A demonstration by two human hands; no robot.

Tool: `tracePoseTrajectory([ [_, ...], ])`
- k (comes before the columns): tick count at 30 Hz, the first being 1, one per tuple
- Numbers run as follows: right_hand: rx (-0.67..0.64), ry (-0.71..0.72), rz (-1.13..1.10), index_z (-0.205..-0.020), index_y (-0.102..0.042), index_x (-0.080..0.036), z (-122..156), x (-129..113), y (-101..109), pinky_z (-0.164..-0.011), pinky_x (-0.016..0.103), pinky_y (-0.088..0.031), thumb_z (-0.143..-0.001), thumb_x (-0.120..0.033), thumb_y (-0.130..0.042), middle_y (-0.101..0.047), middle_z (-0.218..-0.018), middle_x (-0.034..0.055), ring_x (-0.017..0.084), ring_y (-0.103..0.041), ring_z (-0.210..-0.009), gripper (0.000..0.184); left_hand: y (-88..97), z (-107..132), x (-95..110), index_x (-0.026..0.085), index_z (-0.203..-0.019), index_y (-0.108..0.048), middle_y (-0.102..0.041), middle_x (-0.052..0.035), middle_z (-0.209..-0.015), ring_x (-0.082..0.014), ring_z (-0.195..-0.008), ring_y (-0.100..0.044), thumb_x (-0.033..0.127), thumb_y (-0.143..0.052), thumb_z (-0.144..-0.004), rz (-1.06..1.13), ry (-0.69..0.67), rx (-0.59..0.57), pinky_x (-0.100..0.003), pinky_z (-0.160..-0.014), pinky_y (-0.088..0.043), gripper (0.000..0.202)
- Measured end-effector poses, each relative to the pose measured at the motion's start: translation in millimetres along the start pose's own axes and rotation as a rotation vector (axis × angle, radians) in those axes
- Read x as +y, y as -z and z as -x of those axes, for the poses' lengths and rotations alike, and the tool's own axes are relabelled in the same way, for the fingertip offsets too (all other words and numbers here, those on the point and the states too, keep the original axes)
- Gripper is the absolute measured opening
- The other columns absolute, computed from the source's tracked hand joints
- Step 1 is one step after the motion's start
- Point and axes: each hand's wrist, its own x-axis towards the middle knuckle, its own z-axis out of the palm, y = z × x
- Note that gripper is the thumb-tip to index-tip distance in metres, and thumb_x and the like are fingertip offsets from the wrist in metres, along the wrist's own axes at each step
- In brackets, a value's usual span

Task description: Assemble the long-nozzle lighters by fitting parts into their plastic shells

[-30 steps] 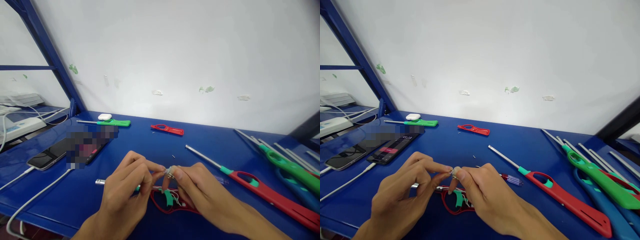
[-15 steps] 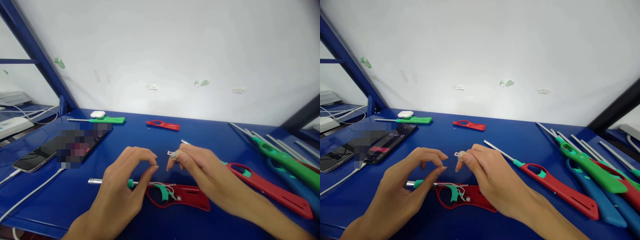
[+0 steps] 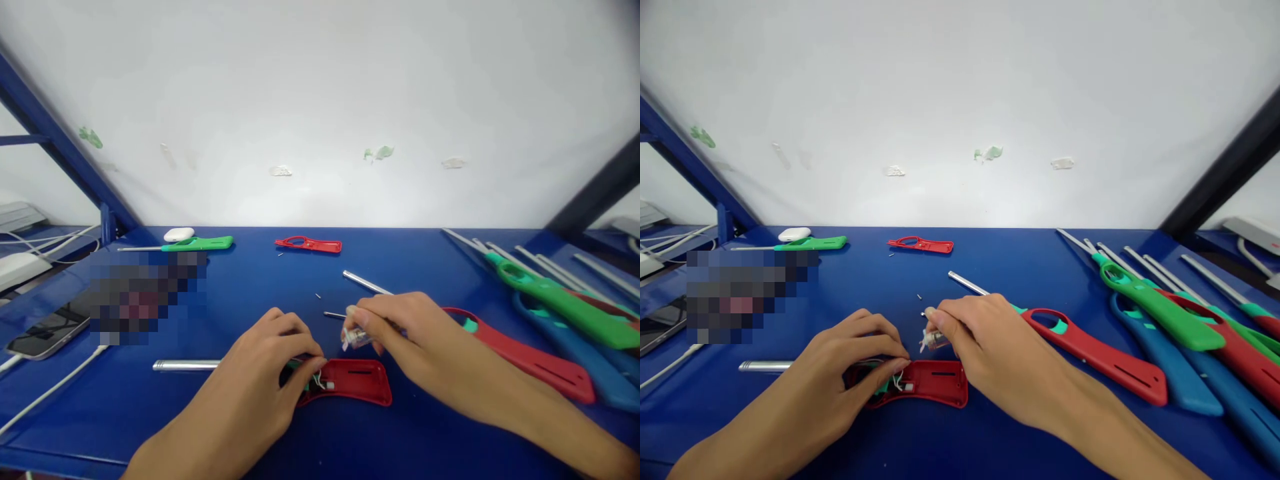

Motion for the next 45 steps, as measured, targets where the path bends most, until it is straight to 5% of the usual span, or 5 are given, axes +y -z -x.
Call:
tracePoseTrajectory([
  [8, -0.094, -0.065, -0.087, -0.097, -0.068, -0.027, -1.6, -5.0, -10.5, -0.062, 0.027, -0.034, -0.117, -0.036, -0.049, -0.06, -0.068, -0.0093, 0.011, -0.048, -0.059, 0.029, 1.3, 1.2, -1.4, 0.028, -0.1, -0.075, -0.076, 0.0048, -0.093, -0.0153, -0.083, -0.07, 0.017, -0.061, -0.106, -0.022, 0.015, 0.084, -0.026, -0.071, -0.051, 0.02],
  [17, -0.061, -0.116, -0.093, -0.101, -0.066, -0.03, 1.8, -6.4, -21.3, -0.055, 0.028, -0.029, -0.116, -0.033, -0.045, -0.052, -0.066, -0.0096, 0.012, -0.042, -0.057, 0.026, -5.7, 8.3, 0.0, 0.028, -0.105, -0.072, -0.075, 0.0068, -0.097, -0.0133, -0.089, -0.067, 0.008, -0.061, -0.104, 0.001, -0.074, 0.175, -0.027, -0.085, -0.052, 0.023],
  [45, -0.031, -0.096, -0.078, -0.102, -0.067, -0.029, 0.0, -2.5, -23.2, -0.054, 0.026, -0.031, -0.115, -0.033, -0.046, -0.053, -0.065, -0.0092, 0.011, -0.045, -0.056, 0.025, -6.4, 6.9, -1.1, 0.023, -0.101, -0.073, -0.074, 0.0043, -0.092, -0.0123, -0.085, -0.066, 0.01, -0.062, -0.105, 0.008, -0.088, 0.201, -0.024, -0.08, -0.053, 0.018],
])
